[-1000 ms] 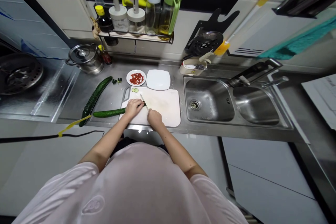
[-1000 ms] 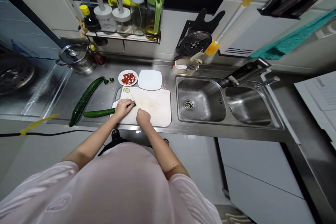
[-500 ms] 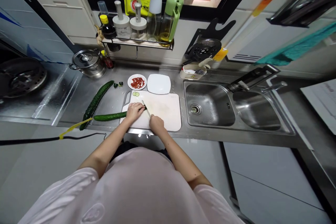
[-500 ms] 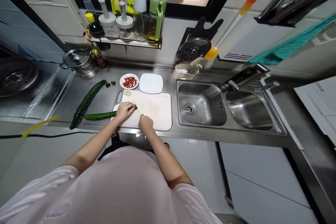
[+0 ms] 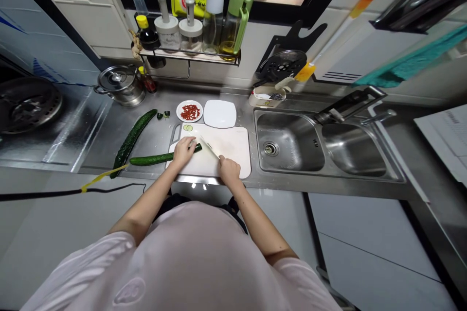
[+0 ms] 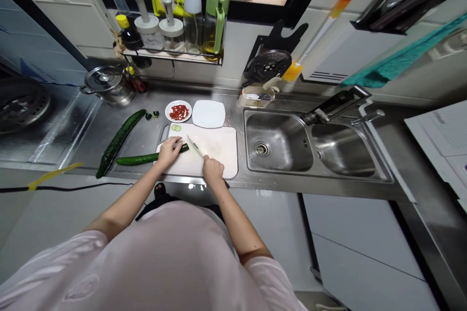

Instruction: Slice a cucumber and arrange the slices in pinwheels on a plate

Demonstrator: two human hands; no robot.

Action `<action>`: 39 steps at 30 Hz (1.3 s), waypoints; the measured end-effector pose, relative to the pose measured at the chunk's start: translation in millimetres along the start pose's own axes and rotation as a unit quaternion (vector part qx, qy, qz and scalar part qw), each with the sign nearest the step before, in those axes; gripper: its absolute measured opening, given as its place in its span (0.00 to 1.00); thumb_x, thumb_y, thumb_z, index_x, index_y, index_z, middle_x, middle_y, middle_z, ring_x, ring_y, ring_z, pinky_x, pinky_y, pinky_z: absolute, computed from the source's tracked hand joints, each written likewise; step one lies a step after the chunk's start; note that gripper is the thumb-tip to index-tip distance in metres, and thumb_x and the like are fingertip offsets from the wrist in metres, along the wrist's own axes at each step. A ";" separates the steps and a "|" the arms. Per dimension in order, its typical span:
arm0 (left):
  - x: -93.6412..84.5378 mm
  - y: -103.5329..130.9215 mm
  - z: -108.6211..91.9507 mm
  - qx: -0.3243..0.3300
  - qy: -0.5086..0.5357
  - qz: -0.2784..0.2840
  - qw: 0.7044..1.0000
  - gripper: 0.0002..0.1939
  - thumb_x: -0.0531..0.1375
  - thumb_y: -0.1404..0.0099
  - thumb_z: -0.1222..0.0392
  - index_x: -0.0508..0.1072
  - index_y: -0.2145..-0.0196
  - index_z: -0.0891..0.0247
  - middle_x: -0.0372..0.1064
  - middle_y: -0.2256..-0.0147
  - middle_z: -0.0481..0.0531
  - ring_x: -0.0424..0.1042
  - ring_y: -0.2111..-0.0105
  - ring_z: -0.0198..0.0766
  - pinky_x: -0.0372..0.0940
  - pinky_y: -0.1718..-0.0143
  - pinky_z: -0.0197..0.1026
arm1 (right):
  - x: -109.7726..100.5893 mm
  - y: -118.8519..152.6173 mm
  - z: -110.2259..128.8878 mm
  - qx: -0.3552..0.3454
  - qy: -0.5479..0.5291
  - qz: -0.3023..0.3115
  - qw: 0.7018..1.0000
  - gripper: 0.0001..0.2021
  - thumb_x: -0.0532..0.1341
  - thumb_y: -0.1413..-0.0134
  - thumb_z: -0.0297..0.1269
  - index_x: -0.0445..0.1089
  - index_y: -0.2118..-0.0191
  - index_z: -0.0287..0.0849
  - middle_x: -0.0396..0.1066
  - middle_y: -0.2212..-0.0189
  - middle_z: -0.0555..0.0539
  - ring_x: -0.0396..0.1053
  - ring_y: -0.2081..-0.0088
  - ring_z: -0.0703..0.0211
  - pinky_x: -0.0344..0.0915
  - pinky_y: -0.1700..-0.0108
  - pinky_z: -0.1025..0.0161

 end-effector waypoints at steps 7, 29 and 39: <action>-15.0 -13.0 20.2 -0.118 0.141 -0.064 0.981 0.15 0.55 0.35 0.52 0.74 0.57 0.62 0.72 0.59 0.54 0.71 0.64 0.37 0.67 0.60 0.40 | -22.1 2.3 -17.0 0.013 0.003 -0.126 0.992 0.19 0.54 0.39 0.36 0.63 0.43 0.45 0.70 0.59 0.42 0.66 0.58 0.53 0.52 0.56 0.59; 16.2 -12.9 -63.6 0.051 0.030 0.169 0.984 0.08 0.58 0.39 0.60 0.76 0.64 0.58 0.74 0.63 0.50 0.69 0.59 0.41 0.59 0.50 0.45 | -11.5 12.4 -29.8 -0.039 -0.014 -0.218 0.975 0.22 0.58 0.46 0.33 0.66 0.44 0.41 0.69 0.64 0.42 0.60 0.61 0.52 0.48 0.56 0.58; 8.3 -50.7 27.4 -0.186 0.021 0.012 0.982 0.13 0.58 0.41 0.61 0.75 0.57 0.59 0.73 0.69 0.49 0.70 0.68 0.36 0.61 0.62 0.37 | 5.0 11.3 -59.6 0.028 -0.062 -0.184 0.981 0.19 0.57 0.46 0.32 0.68 0.47 0.43 0.72 0.61 0.44 0.64 0.59 0.53 0.49 0.55 0.59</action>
Point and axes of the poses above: each hand's wrist, its own y-axis away from the middle knuckle, its own x-axis out of the palm, z = x × y, the point moved 8 cm from there along -y, towards the middle knuckle
